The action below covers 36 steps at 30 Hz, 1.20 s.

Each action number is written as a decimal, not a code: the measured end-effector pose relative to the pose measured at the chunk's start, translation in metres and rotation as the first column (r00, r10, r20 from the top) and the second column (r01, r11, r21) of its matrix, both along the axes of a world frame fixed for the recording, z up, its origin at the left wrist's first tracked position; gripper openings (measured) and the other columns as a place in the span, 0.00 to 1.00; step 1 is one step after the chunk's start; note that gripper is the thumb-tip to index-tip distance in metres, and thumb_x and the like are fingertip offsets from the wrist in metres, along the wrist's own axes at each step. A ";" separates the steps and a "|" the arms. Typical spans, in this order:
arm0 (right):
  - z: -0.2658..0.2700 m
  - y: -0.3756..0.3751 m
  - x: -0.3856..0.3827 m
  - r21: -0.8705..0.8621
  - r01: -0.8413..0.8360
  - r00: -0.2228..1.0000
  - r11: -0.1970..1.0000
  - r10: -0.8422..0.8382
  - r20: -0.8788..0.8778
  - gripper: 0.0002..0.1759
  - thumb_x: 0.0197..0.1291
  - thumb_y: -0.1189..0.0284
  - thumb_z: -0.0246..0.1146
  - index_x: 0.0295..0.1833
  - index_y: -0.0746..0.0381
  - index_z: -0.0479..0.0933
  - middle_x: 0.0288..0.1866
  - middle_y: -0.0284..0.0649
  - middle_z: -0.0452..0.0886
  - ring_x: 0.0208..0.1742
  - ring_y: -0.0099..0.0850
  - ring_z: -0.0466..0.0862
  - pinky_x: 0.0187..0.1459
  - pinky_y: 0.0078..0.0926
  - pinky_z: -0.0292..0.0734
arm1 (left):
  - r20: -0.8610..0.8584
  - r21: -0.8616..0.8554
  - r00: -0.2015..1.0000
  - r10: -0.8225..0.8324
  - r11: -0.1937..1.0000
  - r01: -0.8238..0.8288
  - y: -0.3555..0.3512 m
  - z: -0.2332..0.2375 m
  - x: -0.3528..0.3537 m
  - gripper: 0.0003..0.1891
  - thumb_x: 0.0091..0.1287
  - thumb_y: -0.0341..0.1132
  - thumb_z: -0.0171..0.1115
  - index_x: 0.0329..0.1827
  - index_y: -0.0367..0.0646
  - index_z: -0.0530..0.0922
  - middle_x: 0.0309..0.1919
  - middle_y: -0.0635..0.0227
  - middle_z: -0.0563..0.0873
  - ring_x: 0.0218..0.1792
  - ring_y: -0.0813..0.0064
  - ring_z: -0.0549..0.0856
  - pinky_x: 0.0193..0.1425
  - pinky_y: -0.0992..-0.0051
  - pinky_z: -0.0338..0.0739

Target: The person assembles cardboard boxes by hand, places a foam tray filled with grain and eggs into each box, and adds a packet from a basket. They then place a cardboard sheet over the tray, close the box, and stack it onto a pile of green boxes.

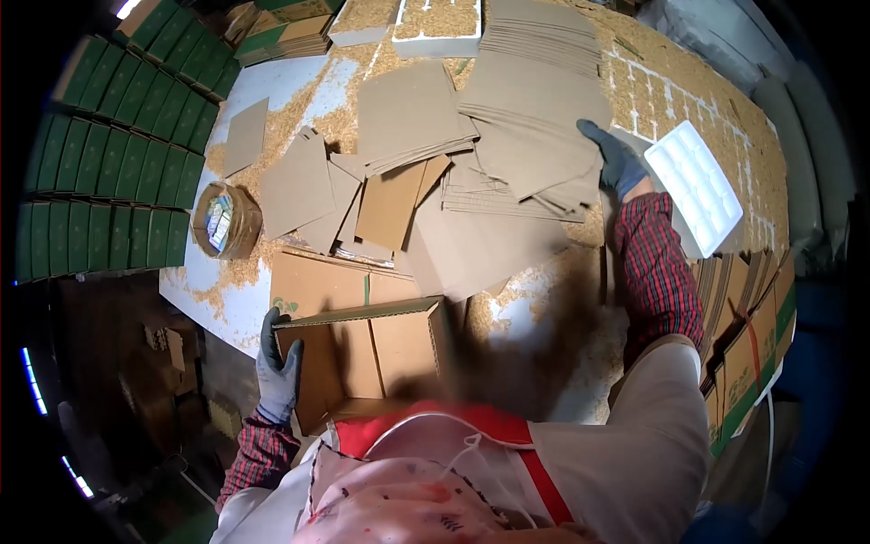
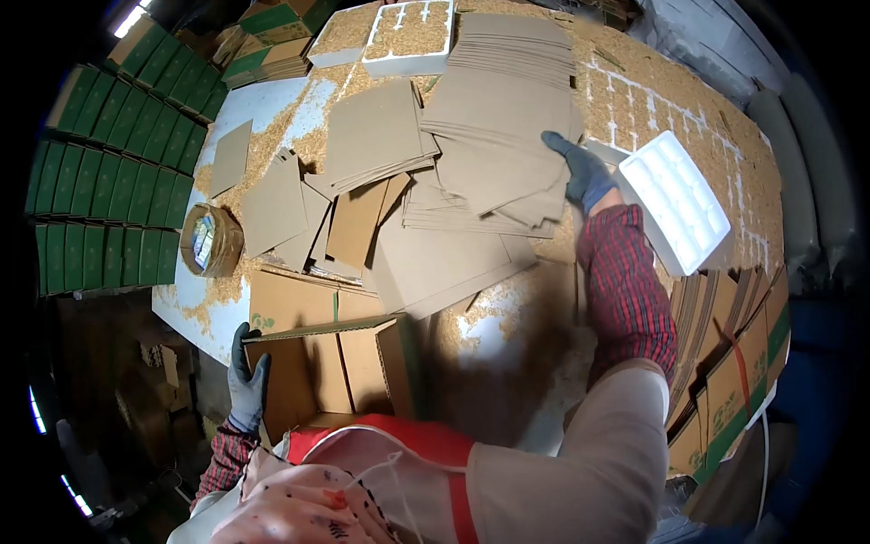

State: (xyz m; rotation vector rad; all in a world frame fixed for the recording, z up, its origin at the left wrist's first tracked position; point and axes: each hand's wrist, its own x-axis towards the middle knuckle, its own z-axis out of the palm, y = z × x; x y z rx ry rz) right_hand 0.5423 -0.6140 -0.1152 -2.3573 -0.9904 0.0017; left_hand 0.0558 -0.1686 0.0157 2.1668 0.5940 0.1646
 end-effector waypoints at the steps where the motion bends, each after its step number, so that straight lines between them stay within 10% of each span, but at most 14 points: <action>1: 0.047 0.026 -0.032 0.136 0.396 0.800 0.908 -0.269 -0.536 0.37 0.55 0.60 0.75 0.64 0.71 0.73 0.59 0.46 0.82 0.56 0.36 0.83 0.58 0.28 0.78 | 0.001 -0.012 1.000 -0.004 1.000 0.004 0.001 0.000 0.000 0.35 0.66 0.18 0.58 0.77 0.39 0.60 0.66 0.58 0.73 0.66 0.68 0.73 0.72 0.71 0.64; 2: 0.096 0.054 -0.062 0.033 0.739 0.299 0.673 -0.283 -0.911 0.40 0.55 0.57 0.75 0.65 0.72 0.72 0.61 0.48 0.81 0.59 0.38 0.82 0.61 0.28 0.76 | 0.007 -0.023 1.000 -0.005 1.000 0.005 0.001 -0.001 0.000 0.35 0.66 0.18 0.59 0.77 0.39 0.60 0.66 0.58 0.73 0.66 0.68 0.73 0.72 0.71 0.64; 5: 0.028 0.032 -0.037 0.202 0.628 0.498 0.751 -0.190 -0.846 0.44 0.57 0.53 0.73 0.69 0.73 0.68 0.64 0.51 0.78 0.63 0.42 0.79 0.63 0.27 0.73 | 0.033 -0.041 0.999 -0.002 0.999 0.004 0.005 -0.003 -0.003 0.35 0.65 0.18 0.60 0.76 0.38 0.60 0.66 0.58 0.73 0.66 0.68 0.74 0.72 0.71 0.65; 8: -0.017 0.035 -0.016 0.038 0.642 0.610 0.766 -0.480 -0.631 0.47 0.56 0.49 0.71 0.71 0.72 0.66 0.65 0.51 0.78 0.65 0.40 0.77 0.63 0.28 0.72 | 0.069 -0.033 0.998 -0.010 0.999 0.012 0.005 -0.007 -0.008 0.34 0.65 0.18 0.60 0.75 0.37 0.61 0.66 0.57 0.73 0.65 0.67 0.74 0.72 0.70 0.66; 12: 0.004 0.039 -0.025 0.163 0.627 0.462 0.762 -0.196 -0.865 0.51 0.54 0.43 0.71 0.72 0.69 0.66 0.65 0.44 0.78 0.66 0.39 0.77 0.65 0.28 0.71 | 0.086 0.024 0.995 -0.044 0.999 0.042 0.011 -0.010 -0.008 0.33 0.65 0.20 0.62 0.74 0.37 0.63 0.64 0.56 0.76 0.64 0.66 0.76 0.70 0.70 0.68; 13: 0.054 0.052 -0.045 -0.005 0.591 0.486 0.807 -0.360 -0.796 0.51 0.54 0.44 0.71 0.74 0.66 0.64 0.70 0.42 0.74 0.66 0.42 0.76 0.64 0.29 0.71 | 0.087 0.023 0.995 -0.041 0.999 0.039 0.012 -0.011 -0.009 0.33 0.65 0.20 0.62 0.74 0.37 0.63 0.63 0.56 0.76 0.64 0.66 0.76 0.70 0.70 0.68; 16: 0.110 0.080 -0.078 -0.089 0.755 0.151 0.650 -0.304 -0.940 0.52 0.55 0.43 0.71 0.76 0.63 0.61 0.74 0.43 0.68 0.65 0.43 0.76 0.62 0.29 0.73 | 0.089 0.008 0.996 -0.028 1.000 0.027 0.009 -0.012 -0.015 0.33 0.66 0.22 0.63 0.75 0.38 0.63 0.62 0.56 0.77 0.64 0.67 0.75 0.70 0.70 0.67; 21: 0.063 0.042 -0.051 -0.319 0.200 0.859 0.927 -0.322 -0.397 0.59 0.48 0.83 0.75 0.81 0.38 0.53 0.75 0.46 0.68 0.67 0.40 0.74 0.66 0.31 0.70 | 0.089 0.072 0.995 -0.045 0.997 0.039 0.012 -0.013 -0.014 0.33 0.66 0.25 0.65 0.75 0.39 0.63 0.62 0.54 0.77 0.64 0.63 0.76 0.71 0.68 0.67; 23: 0.036 0.028 -0.030 -0.221 0.143 0.938 0.965 -0.204 -0.281 0.63 0.39 0.85 0.75 0.81 0.41 0.53 0.73 0.48 0.71 0.69 0.40 0.73 0.68 0.30 0.68 | 0.108 0.089 0.992 -0.060 0.995 0.051 0.013 -0.016 -0.014 0.34 0.66 0.29 0.66 0.75 0.41 0.62 0.62 0.51 0.77 0.64 0.58 0.77 0.70 0.65 0.68; 36: 0.062 0.053 -0.148 0.067 0.234 0.922 0.970 -0.200 -0.331 0.50 0.37 0.87 0.74 0.73 0.56 0.68 0.71 0.44 0.73 0.73 0.38 0.71 0.73 0.29 0.64 | 0.062 0.139 0.988 -0.144 0.981 0.134 0.010 -0.003 -0.013 0.34 0.69 0.35 0.63 0.76 0.41 0.59 0.65 0.47 0.74 0.67 0.51 0.74 0.71 0.62 0.67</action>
